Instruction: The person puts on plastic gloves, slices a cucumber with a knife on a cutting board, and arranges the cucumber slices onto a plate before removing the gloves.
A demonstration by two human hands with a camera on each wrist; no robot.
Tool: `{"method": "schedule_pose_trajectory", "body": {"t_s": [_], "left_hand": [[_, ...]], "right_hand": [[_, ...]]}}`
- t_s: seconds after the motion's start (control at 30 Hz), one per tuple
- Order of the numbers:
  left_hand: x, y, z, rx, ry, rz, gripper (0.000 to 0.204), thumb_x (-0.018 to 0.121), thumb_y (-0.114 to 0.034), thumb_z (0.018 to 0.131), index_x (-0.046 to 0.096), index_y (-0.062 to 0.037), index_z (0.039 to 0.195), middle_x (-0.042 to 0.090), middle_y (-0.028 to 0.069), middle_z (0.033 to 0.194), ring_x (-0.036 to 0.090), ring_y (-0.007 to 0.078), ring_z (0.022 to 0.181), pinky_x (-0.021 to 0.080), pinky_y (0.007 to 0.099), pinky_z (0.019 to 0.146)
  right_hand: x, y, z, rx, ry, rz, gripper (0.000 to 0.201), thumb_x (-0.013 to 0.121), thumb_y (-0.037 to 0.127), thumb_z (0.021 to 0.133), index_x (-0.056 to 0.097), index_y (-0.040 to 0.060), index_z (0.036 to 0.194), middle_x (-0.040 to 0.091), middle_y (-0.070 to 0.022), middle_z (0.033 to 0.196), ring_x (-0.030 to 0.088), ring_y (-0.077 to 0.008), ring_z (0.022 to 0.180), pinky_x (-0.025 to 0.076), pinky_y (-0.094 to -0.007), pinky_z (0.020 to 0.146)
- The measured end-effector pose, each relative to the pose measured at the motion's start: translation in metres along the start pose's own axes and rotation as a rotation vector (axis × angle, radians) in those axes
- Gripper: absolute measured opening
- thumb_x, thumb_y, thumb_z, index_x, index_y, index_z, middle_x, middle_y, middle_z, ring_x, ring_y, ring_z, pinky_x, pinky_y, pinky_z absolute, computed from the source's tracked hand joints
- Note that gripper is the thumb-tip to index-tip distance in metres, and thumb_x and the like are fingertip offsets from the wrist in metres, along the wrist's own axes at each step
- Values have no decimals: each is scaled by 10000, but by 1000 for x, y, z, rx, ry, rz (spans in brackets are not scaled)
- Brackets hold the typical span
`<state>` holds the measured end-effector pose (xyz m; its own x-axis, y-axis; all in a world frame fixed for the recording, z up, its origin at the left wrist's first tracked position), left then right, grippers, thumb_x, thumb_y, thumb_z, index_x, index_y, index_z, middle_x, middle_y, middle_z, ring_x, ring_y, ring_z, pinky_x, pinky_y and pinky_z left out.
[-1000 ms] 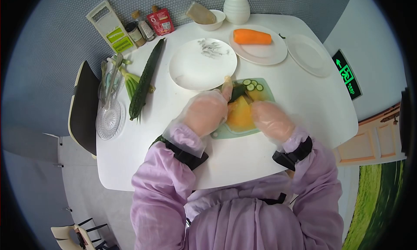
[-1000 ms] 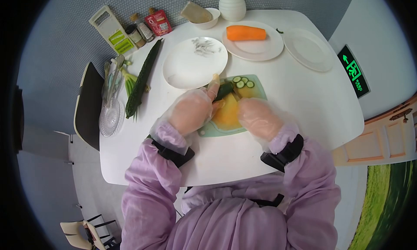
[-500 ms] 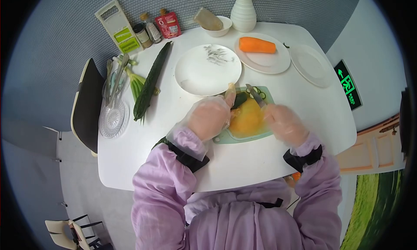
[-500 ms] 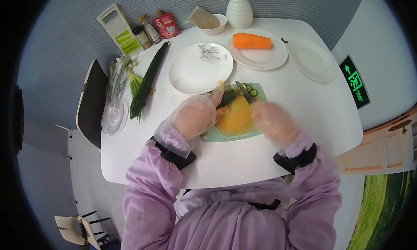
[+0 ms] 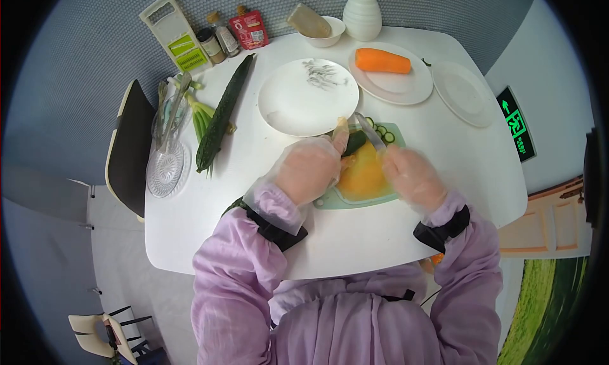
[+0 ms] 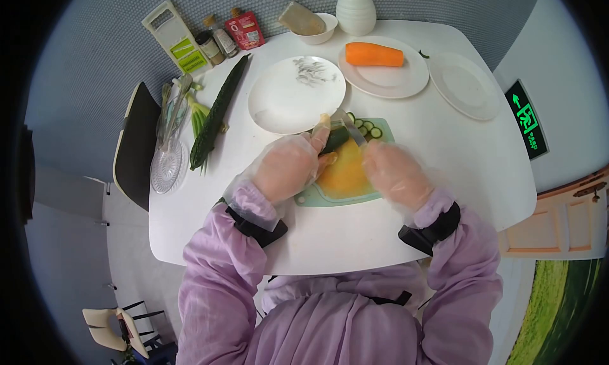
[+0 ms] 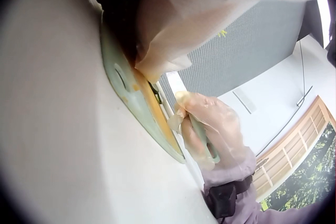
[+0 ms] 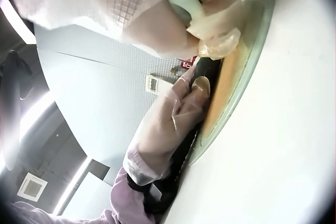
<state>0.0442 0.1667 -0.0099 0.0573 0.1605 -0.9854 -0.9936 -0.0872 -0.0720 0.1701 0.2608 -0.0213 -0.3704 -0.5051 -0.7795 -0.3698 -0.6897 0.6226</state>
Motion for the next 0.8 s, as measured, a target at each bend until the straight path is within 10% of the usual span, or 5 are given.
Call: {"method": "schedule_pose_trajectory", "body": {"t_s": [0.8], "left_hand": [[4,0,3,-20,4,51,601,578,-325,835,413,26,1294,582,125,756,586,282,682,470,392,619]], "right_hand": [[4,4,-7,-32,0,-50,143,481,147,863,509,7,856,572,-214,759,541,-421,723,422,-472,631]]}}
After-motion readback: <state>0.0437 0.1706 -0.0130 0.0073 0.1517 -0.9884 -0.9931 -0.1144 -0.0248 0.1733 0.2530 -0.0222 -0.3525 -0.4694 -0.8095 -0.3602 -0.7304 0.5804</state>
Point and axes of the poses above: each hand's wrist, its own z-axis towards the middle knuckle, its own x-axis out of the palm, y = z × x, the point moved 7 cm from there along z, towards the middle knuckle
